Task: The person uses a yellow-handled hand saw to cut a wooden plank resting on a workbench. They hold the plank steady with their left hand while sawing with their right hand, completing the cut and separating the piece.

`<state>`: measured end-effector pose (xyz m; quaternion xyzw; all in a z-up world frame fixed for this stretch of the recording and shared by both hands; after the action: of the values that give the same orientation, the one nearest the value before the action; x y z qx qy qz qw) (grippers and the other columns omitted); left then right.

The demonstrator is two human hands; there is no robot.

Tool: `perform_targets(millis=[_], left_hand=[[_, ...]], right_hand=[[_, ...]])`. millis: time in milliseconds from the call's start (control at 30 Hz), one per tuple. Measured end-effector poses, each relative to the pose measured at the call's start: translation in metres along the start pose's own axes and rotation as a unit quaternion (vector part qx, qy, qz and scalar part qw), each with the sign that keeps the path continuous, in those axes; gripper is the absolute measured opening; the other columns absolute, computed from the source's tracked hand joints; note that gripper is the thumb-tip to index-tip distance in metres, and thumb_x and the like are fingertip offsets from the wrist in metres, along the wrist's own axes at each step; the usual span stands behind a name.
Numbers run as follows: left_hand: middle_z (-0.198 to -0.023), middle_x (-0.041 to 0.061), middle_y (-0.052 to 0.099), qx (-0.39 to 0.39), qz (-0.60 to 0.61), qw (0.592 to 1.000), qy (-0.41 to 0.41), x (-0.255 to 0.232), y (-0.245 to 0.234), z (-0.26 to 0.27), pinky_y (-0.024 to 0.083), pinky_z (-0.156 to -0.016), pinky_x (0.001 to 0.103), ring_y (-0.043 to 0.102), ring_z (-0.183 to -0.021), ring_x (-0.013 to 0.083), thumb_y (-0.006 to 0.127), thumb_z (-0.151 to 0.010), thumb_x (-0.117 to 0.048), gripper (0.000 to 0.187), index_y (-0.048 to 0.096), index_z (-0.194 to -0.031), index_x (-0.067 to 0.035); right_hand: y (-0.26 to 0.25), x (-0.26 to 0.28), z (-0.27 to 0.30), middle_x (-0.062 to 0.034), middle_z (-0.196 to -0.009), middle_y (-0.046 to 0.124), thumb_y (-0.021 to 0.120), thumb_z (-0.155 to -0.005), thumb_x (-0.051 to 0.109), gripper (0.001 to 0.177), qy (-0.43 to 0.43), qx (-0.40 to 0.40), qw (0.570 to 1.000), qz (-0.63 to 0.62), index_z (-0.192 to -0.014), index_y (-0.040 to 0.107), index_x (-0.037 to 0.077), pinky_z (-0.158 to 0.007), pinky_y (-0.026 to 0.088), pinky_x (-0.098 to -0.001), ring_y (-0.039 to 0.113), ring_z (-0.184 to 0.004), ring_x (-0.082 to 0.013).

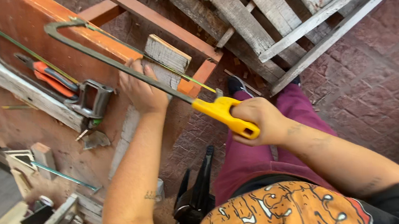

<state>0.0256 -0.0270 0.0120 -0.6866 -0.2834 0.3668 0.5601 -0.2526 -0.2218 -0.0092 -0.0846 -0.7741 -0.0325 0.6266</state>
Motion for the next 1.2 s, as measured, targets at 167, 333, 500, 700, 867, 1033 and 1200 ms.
perform_targets(millis=[167,333,500,700,867,1033,1200], left_hand=[[-0.125,0.023,0.072,-0.005,0.038,0.999,-0.003,0.004,0.011,-0.002,0.038,-0.115,0.059,0.058,-0.131,0.0456,0.048,-0.113,-0.024,0.036,0.068,-0.133,-0.001],[-0.123,0.019,0.073,-0.048,0.027,0.998,0.012,0.007,0.015,0.003,0.034,-0.117,0.061,0.058,-0.129,0.0454,0.053,-0.115,-0.025,0.031,0.067,-0.133,-0.004],[-0.120,0.014,0.074,-0.060,0.031,0.998,0.012,0.016,0.026,0.006,0.033,-0.118,0.061,0.061,-0.131,0.0387,0.058,-0.113,-0.028,0.028,0.069,-0.129,-0.008],[-0.119,0.007,0.075,-0.053,0.030,0.998,-0.005,-0.009,0.015,0.004,0.031,-0.120,0.065,0.060,-0.132,0.0377,0.062,-0.104,-0.023,0.027,0.072,-0.127,-0.013],[-0.121,0.004,0.076,-0.064,0.014,0.998,-0.021,-0.014,0.016,0.006,0.031,-0.121,0.062,0.062,-0.134,0.0320,0.056,-0.111,-0.033,0.027,0.070,-0.125,-0.015],[-0.116,0.010,0.080,-0.026,0.061,0.997,-0.035,-0.036,-0.011,-0.007,0.029,-0.121,0.068,0.057,-0.134,0.0357,0.045,-0.110,-0.028,0.033,0.068,-0.117,-0.006],[-0.118,0.005,0.081,-0.011,0.066,0.996,-0.053,-0.041,-0.012,-0.006,0.024,-0.124,0.065,0.055,-0.135,0.0321,0.044,-0.111,-0.034,0.034,0.069,-0.117,-0.011]], right_hand=[[0.024,0.000,-0.084,-0.0127,-0.081,0.065,0.083,-0.087,0.028,0.031,-0.064,-0.019,0.998,0.009,-0.107,0.070,0.008,-0.067,0.060,-0.0517,0.072,-0.074,-0.0414],[-0.008,0.009,-0.017,-0.0110,-0.080,0.068,0.084,-0.084,0.027,0.030,-0.007,0.011,1.000,0.007,-0.105,0.072,0.010,-0.067,0.061,-0.0498,0.072,-0.071,-0.0401],[0.010,-0.006,-0.049,-0.0111,-0.075,0.065,0.086,-0.083,0.030,0.034,-0.015,0.002,1.000,0.028,-0.105,0.071,0.009,-0.067,0.060,-0.0487,0.072,-0.070,-0.0387],[0.006,-0.029,-0.056,-0.0141,-0.081,0.065,0.083,-0.084,0.033,0.037,-0.013,0.013,1.000,0.013,-0.107,0.070,0.006,-0.075,0.060,-0.0459,0.071,-0.077,-0.0414],[-0.008,-0.014,-0.022,-0.0134,-0.077,0.065,0.086,-0.081,0.037,0.039,0.055,-0.004,0.998,-0.020,-0.100,0.073,0.005,-0.071,0.059,-0.0424,0.067,-0.070,-0.0342],[-0.014,0.042,-0.082,0.0036,-0.065,0.043,0.063,-0.089,0.005,0.023,0.093,0.023,0.995,-0.009,-0.074,0.047,0.013,-0.053,0.031,-0.0309,0.036,-0.055,-0.0131],[-0.040,0.067,-0.020,0.0038,-0.069,0.052,0.058,-0.083,0.005,0.007,0.138,0.014,0.990,-0.014,-0.084,0.055,0.011,-0.057,0.040,-0.0282,0.044,-0.057,-0.0106]])
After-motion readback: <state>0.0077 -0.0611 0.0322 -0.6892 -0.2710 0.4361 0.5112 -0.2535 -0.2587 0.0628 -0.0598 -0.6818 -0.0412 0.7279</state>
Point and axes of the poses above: each hand's wrist, its own z-axis away from the middle knuckle, its own y-axis out of the palm, x = y × z, the point moved 1 cm from there along -z, towards the middle knuckle
